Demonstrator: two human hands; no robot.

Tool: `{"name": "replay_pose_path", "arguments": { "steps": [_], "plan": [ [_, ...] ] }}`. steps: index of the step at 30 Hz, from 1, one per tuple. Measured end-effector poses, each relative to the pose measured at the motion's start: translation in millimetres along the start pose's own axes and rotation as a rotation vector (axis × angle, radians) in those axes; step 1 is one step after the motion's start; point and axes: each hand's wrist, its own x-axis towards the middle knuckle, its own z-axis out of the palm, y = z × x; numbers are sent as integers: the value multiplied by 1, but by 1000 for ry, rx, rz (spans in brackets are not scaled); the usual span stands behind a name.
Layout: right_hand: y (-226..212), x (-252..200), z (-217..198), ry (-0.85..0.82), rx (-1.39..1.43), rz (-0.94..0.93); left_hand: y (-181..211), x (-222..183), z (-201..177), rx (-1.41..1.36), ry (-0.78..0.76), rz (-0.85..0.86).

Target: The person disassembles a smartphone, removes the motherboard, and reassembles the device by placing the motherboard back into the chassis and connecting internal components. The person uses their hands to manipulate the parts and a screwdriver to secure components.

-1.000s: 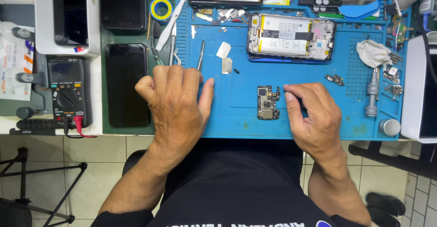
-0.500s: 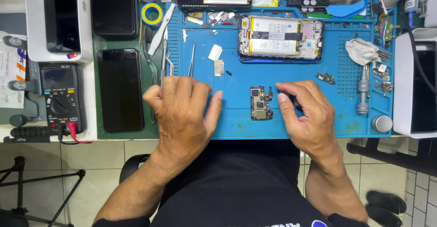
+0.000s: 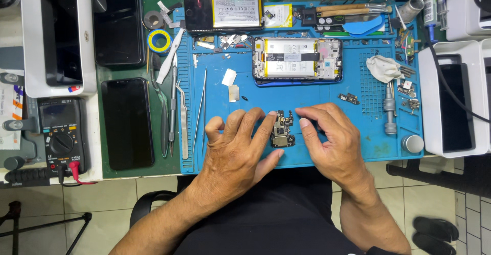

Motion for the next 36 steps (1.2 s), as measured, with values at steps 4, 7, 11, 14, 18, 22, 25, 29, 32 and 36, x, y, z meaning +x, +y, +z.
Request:
{"name": "replay_pose_path", "arguments": {
  "steps": [4, 7, 11, 14, 18, 22, 25, 29, 32, 36],
  "plan": [
    [1, 7, -15, -110, 65, 100, -1, 0, 2, -22, -2, 0],
    [8, 22, -34, -153, 3, 54, -2, 1, 0, -37, -16, 6],
    [37, 46, -52, -109, -258, -103, -4, -1, 0, -98, -15, 2],
    [60, 65, -59, -88, -363, -142, -4, -1, 1, -140, 3, -14],
    [63, 81, -65, -95, -337, -146, -4, -1, 2, -119, 26, -11],
    [64, 89, -64, -110, -341, -145, -5, -2, 2, -84, 53, 18],
    [66, 94, -63, -118, -348, -156, -5, -2, 1, -97, 90, 41],
    [60, 96, -62, -130, -346, -156, -7, -5, 0, -182, 180, 84],
    [57, 93, -59, -140, -357, -148, -8, -9, 3, -258, 207, 110],
    [52, 93, -58, -174, -372, -155, -8, -12, 7, -282, 216, 115]
  ]
}}
